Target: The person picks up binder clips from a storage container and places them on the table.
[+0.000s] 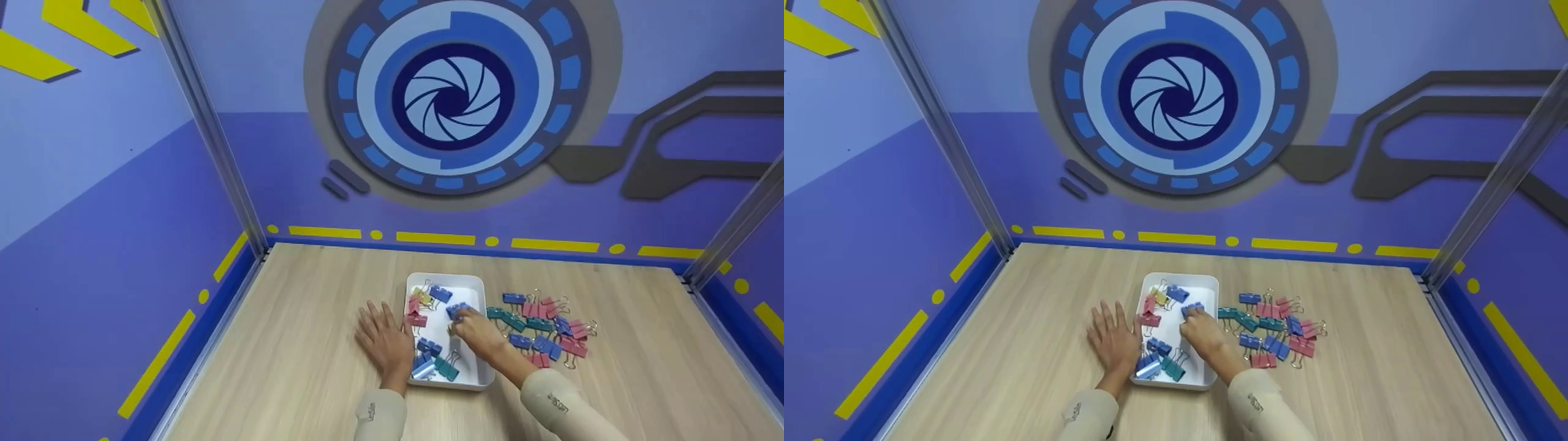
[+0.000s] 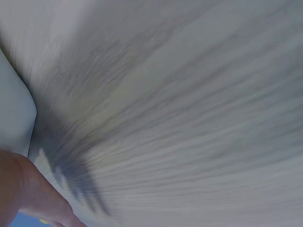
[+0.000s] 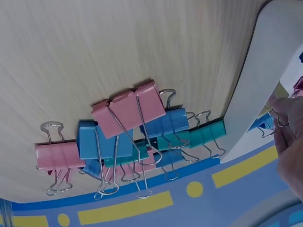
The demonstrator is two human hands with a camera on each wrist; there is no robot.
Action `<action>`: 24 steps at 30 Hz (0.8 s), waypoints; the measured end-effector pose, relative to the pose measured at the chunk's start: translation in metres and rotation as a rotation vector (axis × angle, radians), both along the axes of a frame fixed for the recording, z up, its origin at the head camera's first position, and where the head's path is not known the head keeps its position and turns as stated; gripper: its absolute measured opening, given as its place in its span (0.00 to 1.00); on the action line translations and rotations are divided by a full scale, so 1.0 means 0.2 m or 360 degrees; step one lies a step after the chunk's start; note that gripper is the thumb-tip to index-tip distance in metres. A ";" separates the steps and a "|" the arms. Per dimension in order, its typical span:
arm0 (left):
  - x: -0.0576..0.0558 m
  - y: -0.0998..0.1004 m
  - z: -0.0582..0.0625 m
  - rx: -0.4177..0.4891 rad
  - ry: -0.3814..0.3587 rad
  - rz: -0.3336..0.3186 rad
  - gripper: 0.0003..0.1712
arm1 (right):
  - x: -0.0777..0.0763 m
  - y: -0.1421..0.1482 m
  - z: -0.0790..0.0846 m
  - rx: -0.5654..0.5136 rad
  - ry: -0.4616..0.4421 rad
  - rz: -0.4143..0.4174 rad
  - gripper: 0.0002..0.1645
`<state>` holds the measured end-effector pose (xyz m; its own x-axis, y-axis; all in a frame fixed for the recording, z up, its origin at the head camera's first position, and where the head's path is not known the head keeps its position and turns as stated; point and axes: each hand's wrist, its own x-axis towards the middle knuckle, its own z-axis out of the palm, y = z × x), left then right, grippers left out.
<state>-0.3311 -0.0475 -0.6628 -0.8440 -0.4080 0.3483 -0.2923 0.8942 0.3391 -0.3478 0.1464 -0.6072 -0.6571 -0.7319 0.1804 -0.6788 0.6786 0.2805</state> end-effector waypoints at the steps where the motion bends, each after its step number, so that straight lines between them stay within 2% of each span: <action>1: 0.00 0.00 0.00 -0.0001 0.0005 -0.0001 0.38 | 0.01 0.00 0.00 0.0041 0.0028 0.0019 0.18; 6: 0.00 -0.01 0.00 -0.0025 0.0018 -0.0001 0.38 | 0.06 -0.01 0.02 0.0253 0.0187 0.0114 0.14; 10: 0.00 0.00 0.00 -0.0040 -0.0002 -0.0010 0.38 | 0.09 -0.02 0.02 0.0260 0.0233 0.0203 0.10; 13: 0.00 0.00 0.00 -0.0059 0.0000 -0.0010 0.38 | 0.10 -0.03 0.02 0.0154 0.0116 0.0256 0.08; 16: 0.01 0.00 0.00 -0.0072 0.0012 -0.0006 0.38 | 0.10 -0.03 0.03 0.0048 -0.0067 0.0250 0.06; 21: 0.00 0.00 -0.01 -0.0048 -0.0002 -0.0015 0.38 | 0.11 -0.04 0.08 -0.0095 -0.0376 0.0099 0.08; 24: 0.00 0.00 -0.02 -0.0036 -0.0011 -0.0014 0.38 | 0.09 -0.03 0.11 -0.0258 -0.0440 0.0041 0.10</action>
<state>-0.3318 -0.0478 -0.6667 -0.8498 -0.3929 0.3513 -0.2869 0.9040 0.3170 -0.3292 0.1394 -0.5853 -0.6789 -0.7254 0.1134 -0.7320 0.6808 -0.0271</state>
